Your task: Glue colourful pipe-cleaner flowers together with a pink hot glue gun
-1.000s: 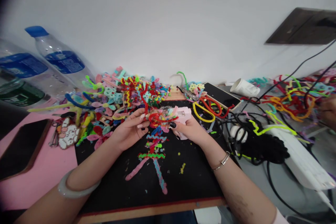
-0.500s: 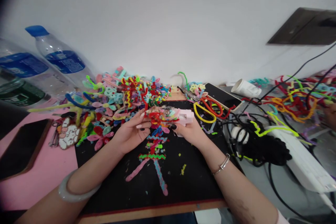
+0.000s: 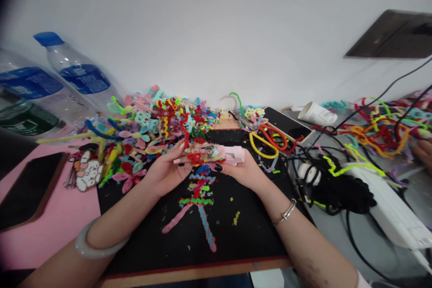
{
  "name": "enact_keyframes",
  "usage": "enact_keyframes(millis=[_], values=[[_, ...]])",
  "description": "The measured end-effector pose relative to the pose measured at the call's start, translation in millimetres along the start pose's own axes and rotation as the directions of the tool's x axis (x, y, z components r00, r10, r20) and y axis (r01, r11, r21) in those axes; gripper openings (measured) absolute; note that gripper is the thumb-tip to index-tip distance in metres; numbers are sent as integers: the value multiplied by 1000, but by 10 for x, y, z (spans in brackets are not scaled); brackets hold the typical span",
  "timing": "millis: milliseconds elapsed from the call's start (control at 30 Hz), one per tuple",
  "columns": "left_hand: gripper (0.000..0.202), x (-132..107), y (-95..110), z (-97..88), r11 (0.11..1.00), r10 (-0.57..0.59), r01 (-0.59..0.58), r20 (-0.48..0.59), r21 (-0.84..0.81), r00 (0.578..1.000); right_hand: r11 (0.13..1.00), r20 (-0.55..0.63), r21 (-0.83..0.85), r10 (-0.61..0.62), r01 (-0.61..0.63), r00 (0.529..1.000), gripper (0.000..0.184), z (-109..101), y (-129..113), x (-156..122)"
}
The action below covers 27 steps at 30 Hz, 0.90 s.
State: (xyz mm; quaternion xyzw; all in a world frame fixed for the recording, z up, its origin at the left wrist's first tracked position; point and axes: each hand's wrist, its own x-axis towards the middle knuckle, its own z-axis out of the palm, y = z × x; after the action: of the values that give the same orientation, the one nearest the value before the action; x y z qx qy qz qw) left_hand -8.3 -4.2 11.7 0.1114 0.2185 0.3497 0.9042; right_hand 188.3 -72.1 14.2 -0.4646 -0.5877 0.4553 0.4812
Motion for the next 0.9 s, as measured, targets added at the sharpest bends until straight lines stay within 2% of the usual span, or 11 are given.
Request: enact_keyframes(millis=[167,400,667,900], values=[[19,-9,-12,13,999,-20,20,2,25,1000,999,-57,-36,-15,13,998,44,-12,32,-12],[21,7,-11,-20,998,13,-13,-1,62,1000,1000,-1,-16,14,-14,1000,41,3,-4,-4],[18,-21,-17,10,998,-37,35,29,47,999,999,-113,-43,-25,21,993,31,0,-25,6],[17,-17,-17,12,997,-38,34,56,73,998,998,-125,2,61,-61,990,38,-2,-1,-16]])
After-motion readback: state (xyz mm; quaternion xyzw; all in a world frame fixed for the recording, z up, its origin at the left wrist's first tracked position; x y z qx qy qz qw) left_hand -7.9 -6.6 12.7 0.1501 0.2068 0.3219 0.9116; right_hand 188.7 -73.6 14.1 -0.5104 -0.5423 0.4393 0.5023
